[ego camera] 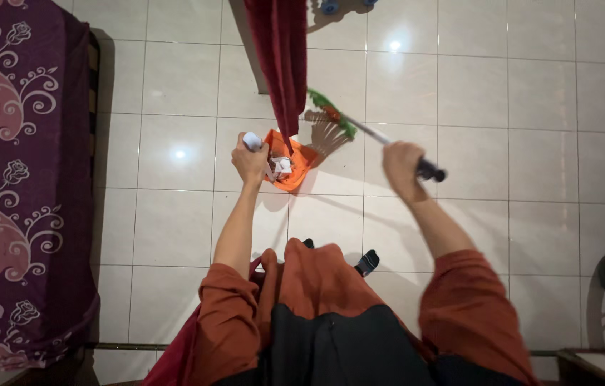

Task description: The person sweeps a tiled floor using a broom and a dustpan. They gather debris into a pile and sweep it into the dustpan, then continue sweeping the rest of the floor area.

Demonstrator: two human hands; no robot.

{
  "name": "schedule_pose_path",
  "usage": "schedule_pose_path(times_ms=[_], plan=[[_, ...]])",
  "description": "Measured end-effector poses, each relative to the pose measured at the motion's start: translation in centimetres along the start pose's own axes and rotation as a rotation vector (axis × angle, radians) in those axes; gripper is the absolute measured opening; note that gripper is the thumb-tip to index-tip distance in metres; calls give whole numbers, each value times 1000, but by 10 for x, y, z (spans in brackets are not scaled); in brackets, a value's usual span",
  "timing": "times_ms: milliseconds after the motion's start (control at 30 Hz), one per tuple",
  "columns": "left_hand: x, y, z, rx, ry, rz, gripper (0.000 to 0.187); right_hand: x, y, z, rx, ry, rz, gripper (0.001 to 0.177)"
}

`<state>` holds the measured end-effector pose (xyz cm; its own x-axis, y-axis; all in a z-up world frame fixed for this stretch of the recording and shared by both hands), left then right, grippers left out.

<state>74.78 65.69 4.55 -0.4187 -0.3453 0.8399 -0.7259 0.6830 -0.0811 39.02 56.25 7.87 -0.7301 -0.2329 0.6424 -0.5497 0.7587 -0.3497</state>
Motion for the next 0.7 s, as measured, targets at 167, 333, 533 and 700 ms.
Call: schedule_pose_path(times_ms=[167,333,533,700], plan=[[-14,-6,0,43,-20,-18,26,-41,-23,-14,-372,-380,-61,19],[-30,-25,-16,182,33,-12,31,28,-54,5,-618,-488,43,11],[-41,-41,-28,285,-10,-72,23,91,-39,27,-580,-378,132,10],[-53,-43,-24,247,109,-167,38,66,-2,69,-411,-198,170,12]])
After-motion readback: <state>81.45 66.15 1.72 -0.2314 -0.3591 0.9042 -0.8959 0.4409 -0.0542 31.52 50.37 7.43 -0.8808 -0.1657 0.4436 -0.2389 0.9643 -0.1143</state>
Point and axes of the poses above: each hand's wrist, its own y-axis away from the middle knuckle, its own z-axis out of the palm, x = y × z, the point moved 3 cm from there along -y, towards the middle knuckle, and after that the axes turned 3 degrees about z, right-handed, at the moved point
